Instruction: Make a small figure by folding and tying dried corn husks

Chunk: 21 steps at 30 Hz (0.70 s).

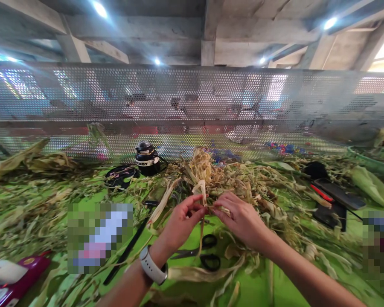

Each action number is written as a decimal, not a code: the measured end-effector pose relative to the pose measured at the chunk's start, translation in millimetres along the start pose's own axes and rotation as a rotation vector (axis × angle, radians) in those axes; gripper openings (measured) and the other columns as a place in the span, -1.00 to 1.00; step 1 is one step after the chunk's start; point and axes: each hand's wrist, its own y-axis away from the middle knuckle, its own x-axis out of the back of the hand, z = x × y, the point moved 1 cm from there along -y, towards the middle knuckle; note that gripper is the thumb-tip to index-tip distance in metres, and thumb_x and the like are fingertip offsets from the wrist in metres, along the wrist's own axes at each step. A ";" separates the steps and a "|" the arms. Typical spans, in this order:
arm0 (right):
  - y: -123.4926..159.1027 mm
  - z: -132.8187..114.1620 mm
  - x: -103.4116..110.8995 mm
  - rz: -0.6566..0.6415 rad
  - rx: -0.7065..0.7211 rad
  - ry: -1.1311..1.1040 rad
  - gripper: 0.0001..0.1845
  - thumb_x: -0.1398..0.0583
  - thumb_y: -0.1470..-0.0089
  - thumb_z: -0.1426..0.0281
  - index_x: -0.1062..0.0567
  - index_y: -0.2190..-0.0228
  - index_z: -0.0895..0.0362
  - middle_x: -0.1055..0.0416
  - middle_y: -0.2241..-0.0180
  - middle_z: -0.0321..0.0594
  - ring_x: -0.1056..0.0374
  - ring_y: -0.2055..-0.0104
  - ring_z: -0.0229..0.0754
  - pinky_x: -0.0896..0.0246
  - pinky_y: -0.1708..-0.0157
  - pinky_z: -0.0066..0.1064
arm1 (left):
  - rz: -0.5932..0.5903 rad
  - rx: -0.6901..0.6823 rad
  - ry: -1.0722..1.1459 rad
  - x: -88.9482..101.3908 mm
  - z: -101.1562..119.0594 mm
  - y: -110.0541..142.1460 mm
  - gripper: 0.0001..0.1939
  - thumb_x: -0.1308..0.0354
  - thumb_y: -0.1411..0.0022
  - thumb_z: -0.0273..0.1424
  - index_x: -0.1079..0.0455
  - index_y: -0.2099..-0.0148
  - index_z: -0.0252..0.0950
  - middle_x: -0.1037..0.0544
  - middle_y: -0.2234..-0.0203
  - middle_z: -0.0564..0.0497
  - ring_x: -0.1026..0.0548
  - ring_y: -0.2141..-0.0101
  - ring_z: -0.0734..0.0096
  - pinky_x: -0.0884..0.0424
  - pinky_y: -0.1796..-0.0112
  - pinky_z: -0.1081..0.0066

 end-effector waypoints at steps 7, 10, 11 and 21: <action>1.0 3.7 -9.4 0.031 0.035 0.021 -0.81 -0.07 -0.19 0.42 -0.49 0.35 0.12 -0.43 0.37 -0.20 -0.37 0.36 -0.24 -0.23 0.35 -0.48 | -0.136 0.218 0.295 -8.0 10.9 8.1 -0.71 -0.29 -0.02 -0.36 -0.49 0.15 -0.30 -0.53 0.41 0.03 -0.41 0.38 0.50 -0.28 0.35 0.54; 2.3 2.3 -12.4 0.051 0.049 0.050 -0.77 -0.04 -0.21 0.39 -0.49 0.34 0.11 -0.43 0.37 -0.20 -0.37 0.38 -0.26 -0.21 0.38 -0.50 | -0.095 0.252 0.322 -8.0 5.9 8.5 -0.72 -0.29 -0.03 -0.32 -0.49 0.17 -0.29 -0.55 0.40 0.01 -0.45 0.36 0.46 -0.32 0.36 0.52; 2.6 1.6 -12.8 0.052 0.051 0.065 -0.76 -0.04 -0.22 0.39 -0.49 0.34 0.11 -0.43 0.37 -0.20 -0.37 0.39 -0.26 -0.20 0.39 -0.51 | -0.096 0.241 0.328 -7.8 3.2 7.6 -0.71 -0.30 -0.01 -0.31 -0.49 0.19 -0.30 -0.56 0.40 0.00 -0.46 0.35 0.44 -0.34 0.34 0.50; 3.3 -4.2 -9.6 -0.044 0.080 0.243 -0.70 0.04 -0.26 0.38 -0.43 0.39 0.14 -0.38 0.40 -0.22 -0.34 0.46 -0.28 -0.06 0.54 -0.50 | -0.013 0.086 0.137 -4.9 0.7 -0.7 -0.78 -0.38 0.14 -0.29 -0.57 0.43 -0.34 -0.60 0.51 -0.02 -0.47 0.41 0.36 -0.38 0.28 0.40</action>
